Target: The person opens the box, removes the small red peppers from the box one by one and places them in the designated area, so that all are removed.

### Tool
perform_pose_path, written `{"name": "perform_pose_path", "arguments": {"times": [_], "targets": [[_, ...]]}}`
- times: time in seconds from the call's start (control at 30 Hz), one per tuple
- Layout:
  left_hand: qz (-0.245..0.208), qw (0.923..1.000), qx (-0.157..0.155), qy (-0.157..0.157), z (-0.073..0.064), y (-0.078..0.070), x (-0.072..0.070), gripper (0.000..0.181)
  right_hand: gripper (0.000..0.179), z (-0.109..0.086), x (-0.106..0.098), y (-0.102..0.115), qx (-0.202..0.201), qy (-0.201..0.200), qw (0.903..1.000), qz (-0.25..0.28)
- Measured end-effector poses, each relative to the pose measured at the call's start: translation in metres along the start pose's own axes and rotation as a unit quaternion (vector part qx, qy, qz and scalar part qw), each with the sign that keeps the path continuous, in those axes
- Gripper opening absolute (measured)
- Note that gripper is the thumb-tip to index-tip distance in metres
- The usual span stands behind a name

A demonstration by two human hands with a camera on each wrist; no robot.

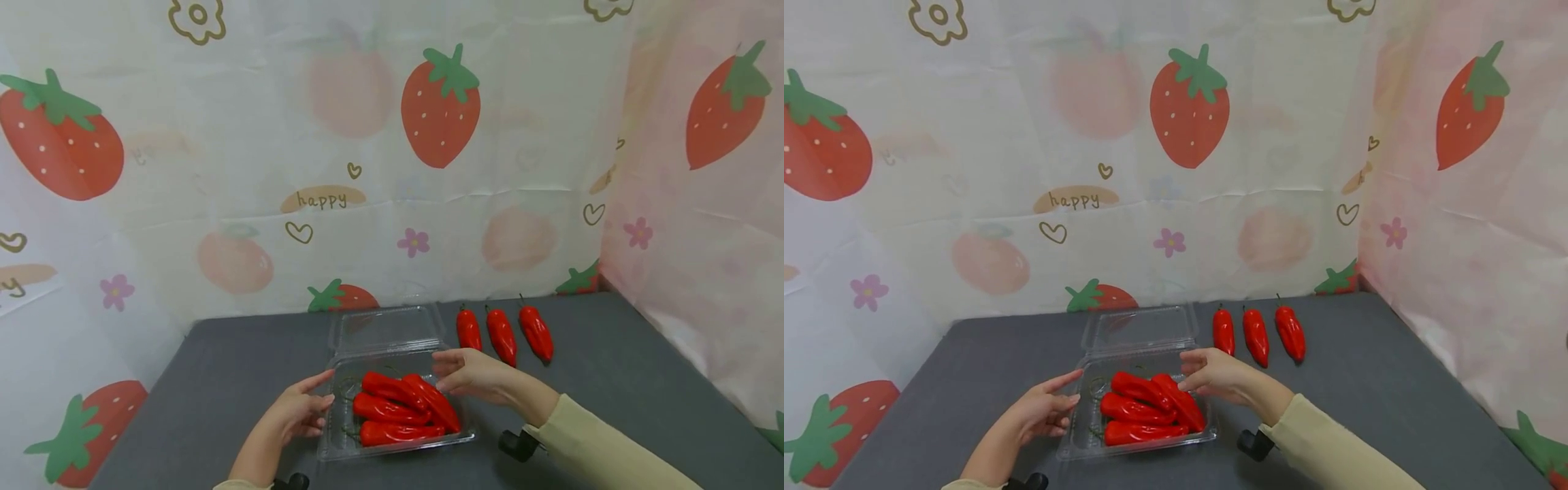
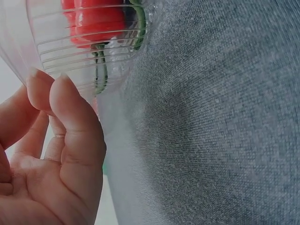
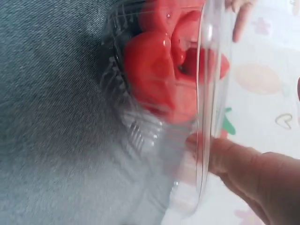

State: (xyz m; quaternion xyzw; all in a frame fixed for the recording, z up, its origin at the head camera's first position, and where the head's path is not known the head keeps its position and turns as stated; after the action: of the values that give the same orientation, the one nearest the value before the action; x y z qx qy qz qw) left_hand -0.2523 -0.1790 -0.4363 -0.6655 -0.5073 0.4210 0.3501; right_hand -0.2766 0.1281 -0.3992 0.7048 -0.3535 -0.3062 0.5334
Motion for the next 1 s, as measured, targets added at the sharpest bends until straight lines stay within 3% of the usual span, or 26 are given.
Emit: {"name": "perform_pose_path", "arguments": {"times": [0.3,0.5,1.0], "targets": [[-0.007,1.0,0.0,0.004,-0.001,0.0,0.001,0.057,0.075,0.023,0.011,-0.011,0.04,-0.05,0.997,-0.043],[-0.017,0.9999,0.002,0.002,-0.001,0.0,0.002,0.057,0.076,0.033,0.018,-0.016,0.064,-0.053,0.9958,-0.039],[-0.02,0.9998,0.006,0.003,-0.001,0.0,0.003,0.056,0.074,0.037,0.021,-0.019,0.078,-0.036,0.9951,-0.049]]}}
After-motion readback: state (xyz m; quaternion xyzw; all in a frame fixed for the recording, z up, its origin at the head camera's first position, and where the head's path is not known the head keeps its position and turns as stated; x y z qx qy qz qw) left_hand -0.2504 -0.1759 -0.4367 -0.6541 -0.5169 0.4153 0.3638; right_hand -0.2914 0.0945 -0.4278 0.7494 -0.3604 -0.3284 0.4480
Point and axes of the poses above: each hand's wrist, its own z-axis towards the middle knuckle, its own x-axis out of the palm, y = z × x, the point moved 3 cm from there along z, towards the middle knuckle, and after that the axes turned 3 degrees about z, right-handed, at the moved point
